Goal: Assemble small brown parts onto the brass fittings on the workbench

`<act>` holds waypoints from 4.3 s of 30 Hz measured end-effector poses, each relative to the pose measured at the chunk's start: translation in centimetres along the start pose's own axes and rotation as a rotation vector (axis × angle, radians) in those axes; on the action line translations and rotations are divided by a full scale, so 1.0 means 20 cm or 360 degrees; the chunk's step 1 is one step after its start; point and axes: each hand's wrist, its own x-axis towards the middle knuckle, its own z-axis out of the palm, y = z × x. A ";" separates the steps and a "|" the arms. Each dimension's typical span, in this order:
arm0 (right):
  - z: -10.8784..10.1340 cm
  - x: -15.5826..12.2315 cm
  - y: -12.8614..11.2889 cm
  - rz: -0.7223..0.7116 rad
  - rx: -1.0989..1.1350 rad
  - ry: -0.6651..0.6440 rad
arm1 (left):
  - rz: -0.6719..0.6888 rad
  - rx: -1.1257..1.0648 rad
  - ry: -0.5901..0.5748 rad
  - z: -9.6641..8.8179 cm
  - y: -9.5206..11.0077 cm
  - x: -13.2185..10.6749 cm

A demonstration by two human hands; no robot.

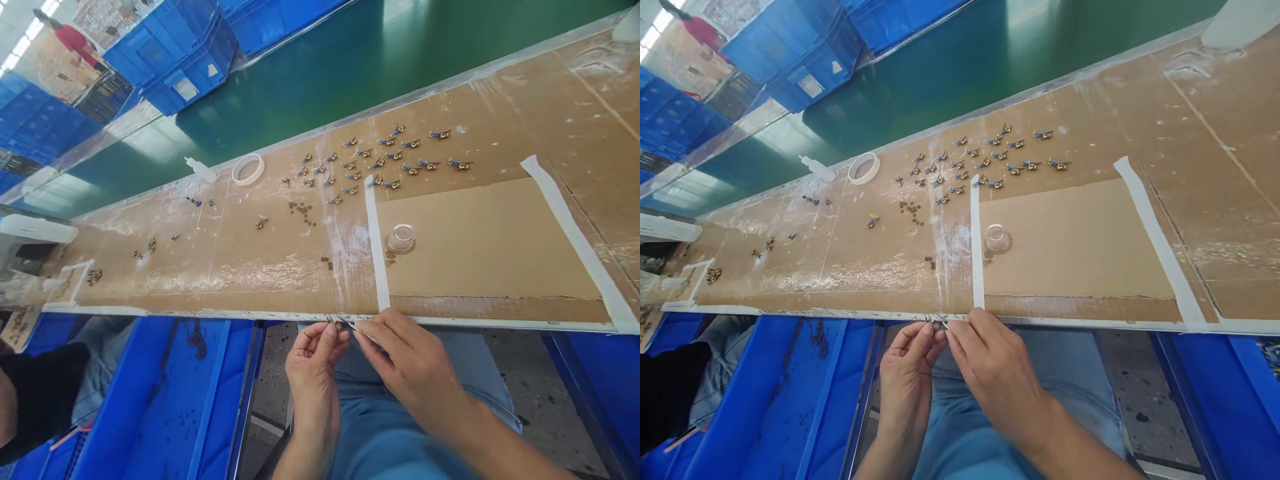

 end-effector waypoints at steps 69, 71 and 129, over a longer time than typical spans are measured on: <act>0.03 -0.01 -0.05 0.0061 -0.0168 -0.0050 | -0.0131 0.0007 -0.0032 0.00 0.03 0.00; 0.03 -0.01 -0.05 0.0057 -0.0172 -0.0046 | -0.0128 0.0020 -0.0033 0.00 0.03 0.00; -0.44 0.16 0.48 0.0494 -0.0604 0.0691 | 0.1010 0.1104 -0.0769 0.45 0.37 0.14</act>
